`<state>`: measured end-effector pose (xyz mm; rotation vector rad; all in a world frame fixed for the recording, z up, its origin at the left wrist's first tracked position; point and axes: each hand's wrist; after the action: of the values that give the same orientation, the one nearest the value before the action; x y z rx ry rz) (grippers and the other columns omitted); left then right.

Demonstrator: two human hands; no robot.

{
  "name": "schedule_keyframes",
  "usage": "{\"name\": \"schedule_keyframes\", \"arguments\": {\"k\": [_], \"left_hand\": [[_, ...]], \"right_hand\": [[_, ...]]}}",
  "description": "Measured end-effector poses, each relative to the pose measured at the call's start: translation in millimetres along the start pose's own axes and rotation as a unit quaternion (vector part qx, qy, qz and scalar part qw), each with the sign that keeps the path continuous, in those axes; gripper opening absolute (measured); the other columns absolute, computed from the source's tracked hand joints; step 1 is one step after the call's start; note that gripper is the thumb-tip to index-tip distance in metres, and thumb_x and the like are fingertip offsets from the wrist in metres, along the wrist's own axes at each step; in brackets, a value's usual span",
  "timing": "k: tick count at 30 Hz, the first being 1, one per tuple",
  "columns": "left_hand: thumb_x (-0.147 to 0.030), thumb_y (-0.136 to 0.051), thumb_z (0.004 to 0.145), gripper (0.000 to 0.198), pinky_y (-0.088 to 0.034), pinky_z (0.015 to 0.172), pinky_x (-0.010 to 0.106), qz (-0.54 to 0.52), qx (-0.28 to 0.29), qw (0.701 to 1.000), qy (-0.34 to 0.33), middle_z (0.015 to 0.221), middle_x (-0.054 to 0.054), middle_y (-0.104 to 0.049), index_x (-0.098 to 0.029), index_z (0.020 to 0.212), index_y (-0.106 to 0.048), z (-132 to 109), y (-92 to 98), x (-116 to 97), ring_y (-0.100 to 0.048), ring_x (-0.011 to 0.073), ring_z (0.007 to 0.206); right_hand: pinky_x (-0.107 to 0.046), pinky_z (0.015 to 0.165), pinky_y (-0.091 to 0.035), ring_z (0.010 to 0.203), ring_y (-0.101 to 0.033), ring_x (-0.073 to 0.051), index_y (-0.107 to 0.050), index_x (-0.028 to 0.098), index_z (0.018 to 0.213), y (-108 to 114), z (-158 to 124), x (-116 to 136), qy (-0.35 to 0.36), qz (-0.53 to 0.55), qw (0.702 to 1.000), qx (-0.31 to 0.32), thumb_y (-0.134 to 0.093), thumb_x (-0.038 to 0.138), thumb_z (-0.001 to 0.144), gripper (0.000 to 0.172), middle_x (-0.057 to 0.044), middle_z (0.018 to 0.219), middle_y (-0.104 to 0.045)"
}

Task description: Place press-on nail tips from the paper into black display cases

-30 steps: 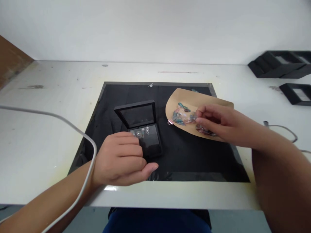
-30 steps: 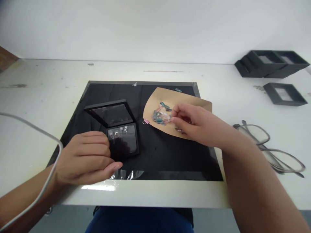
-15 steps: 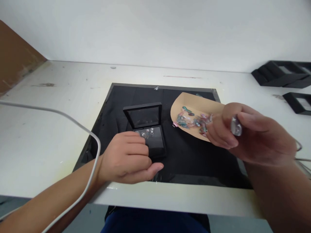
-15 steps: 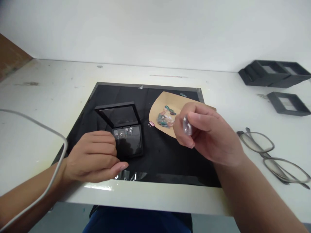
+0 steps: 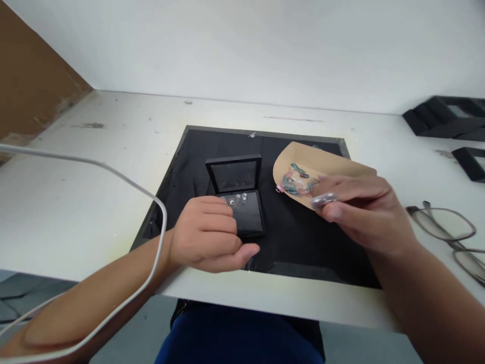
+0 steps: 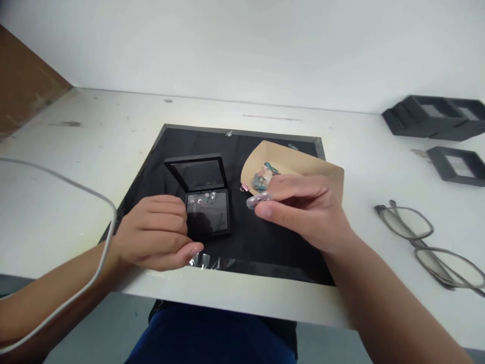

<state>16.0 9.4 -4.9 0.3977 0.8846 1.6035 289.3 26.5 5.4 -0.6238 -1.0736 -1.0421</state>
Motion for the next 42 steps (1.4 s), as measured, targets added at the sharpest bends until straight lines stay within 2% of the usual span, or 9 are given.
{"name": "schedule_keyframes", "arguments": {"k": [4, 9, 13, 17, 21, 29, 34, 39, 42], "left_hand": [[-0.021, -0.068, 0.085, 0.034, -0.036, 0.045, 0.03, 0.009, -0.009, 1.0, -0.011, 0.045, -0.004, -0.053, -0.02, 0.053, -0.056, 0.7, 1.7, -2.3, -0.045, 0.0106, 0.041], [-0.04, -0.079, 0.083, 0.027, -0.037, 0.044, 0.028, 0.015, -0.053, 0.998, 0.01, 0.048, -0.005, -0.058, -0.019, 0.072, -0.065, 4.0, -0.2, -3.8, -0.049, 0.0098, 0.041], [-0.043, -0.081, 0.08, 0.031, -0.039, 0.045, 0.026, 0.015, -0.083, 0.995, 0.057, 0.052, -0.004, -0.063, -0.017, 0.088, -0.068, 5.3, 0.6, -6.2, -0.053, 0.0102, 0.043], [-0.038, -0.08, 0.082, 0.022, -0.039, 0.047, 0.023, -0.04, -0.094, 0.984, 0.146, 0.048, -0.007, -0.055, -0.019, 0.08, -0.068, 4.4, -3.2, -10.3, -0.05, 0.0077, 0.044], [-0.037, -0.081, 0.081, 0.022, -0.041, 0.048, 0.019, -0.075, -0.145, 0.964, 0.208, 0.048, -0.008, -0.052, -0.018, 0.081, -0.07, 3.5, -10.9, -11.3, -0.048, 0.0054, 0.045], [-0.032, -0.082, 0.081, 0.022, -0.04, 0.049, 0.02, -0.051, -0.11, 0.982, 0.144, 0.049, -0.009, -0.052, -0.017, 0.092, -0.071, 2.9, -12.4, -7.8, -0.049, 0.0061, 0.045], [-0.032, -0.082, 0.081, 0.025, -0.038, 0.045, 0.024, -0.024, -0.108, 0.993, 0.045, 0.054, -0.005, -0.063, -0.016, 0.097, -0.072, 2.1, -10.8, -4.0, -0.052, 0.0081, 0.042], [-0.033, -0.08, 0.084, 0.023, -0.038, 0.046, 0.024, -0.048, -0.091, 0.994, 0.032, 0.053, -0.005, -0.063, -0.017, 0.097, -0.071, 0.3, -15.0, -4.7, -0.054, 0.0079, 0.042], [-0.035, -0.081, 0.082, 0.025, -0.037, 0.046, 0.024, -0.048, -0.114, 0.992, 0.038, 0.051, -0.006, -0.062, -0.017, 0.095, -0.07, -0.2, -17.2, -5.3, -0.053, 0.0076, 0.041]], "right_hand": [[-0.031, 0.055, -0.042, 0.06, -0.056, -0.014, -0.079, 0.028, 0.082, -14.3, -1.8, 3.8, -0.025, -0.11, 0.993, -0.025, -0.076, 0.019, 0.084, 0.01, 0.002, 0.065, -0.068], [-0.028, 0.058, -0.048, 0.063, -0.061, -0.012, -0.08, 0.028, 0.089, -28.6, -3.2, 9.7, -0.022, -0.099, 0.995, 0.015, -0.072, 0.017, 0.087, 0.013, 0.001, 0.072, -0.073], [-0.027, 0.051, -0.044, 0.058, -0.057, -0.013, -0.081, 0.028, 0.091, -40.2, -4.4, 9.0, -0.036, -0.059, 0.996, 0.061, -0.071, 0.021, 0.089, 0.012, 0.0, 0.065, -0.068], [-0.026, 0.052, -0.046, 0.061, -0.059, -0.013, -0.081, 0.028, 0.09, -48.7, -7.3, 3.5, -0.047, -0.061, 0.995, 0.056, -0.071, 0.018, 0.088, 0.015, -0.001, 0.071, -0.068], [-0.025, 0.054, -0.047, 0.061, -0.058, -0.011, -0.081, 0.027, 0.09, -49.7, -8.3, 0.6, -0.048, -0.07, 0.995, 0.053, -0.071, 0.017, 0.088, 0.015, 0.0, 0.069, -0.067], [-0.025, 0.053, -0.043, 0.06, -0.054, -0.01, -0.08, 0.023, 0.084, -48.8, -7.9, 1.4, -0.065, -0.039, 0.995, 0.069, -0.069, 0.017, 0.089, 0.013, 0.0, 0.067, -0.066], [-0.026, 0.056, -0.042, 0.063, -0.054, -0.011, -0.077, 0.021, 0.083, -46.1, -8.4, 2.1, -0.099, 0.036, 0.989, 0.106, -0.067, 0.024, 0.092, 0.014, -0.002, 0.071, -0.067], [-0.026, 0.06, -0.044, 0.064, -0.054, -0.011, -0.065, 0.018, 0.078, -45.0, -11.1, 3.0, -0.203, 0.122, 0.964, 0.123, -0.058, 0.033, 0.099, 0.026, -0.001, 0.07, -0.061], [-0.026, 0.062, -0.044, 0.064, -0.052, -0.011, -0.064, 0.018, 0.082, -45.5, -13.2, 1.9, -0.21, 0.16, 0.956, 0.127, -0.056, 0.035, 0.101, 0.027, -0.001, 0.072, -0.061]]}}
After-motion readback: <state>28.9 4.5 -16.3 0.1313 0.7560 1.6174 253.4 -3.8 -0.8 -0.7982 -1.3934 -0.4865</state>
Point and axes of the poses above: each hand's wrist, its own z-axis towards the middle knuckle, its own y-axis out of the back of the hand, x = y × z
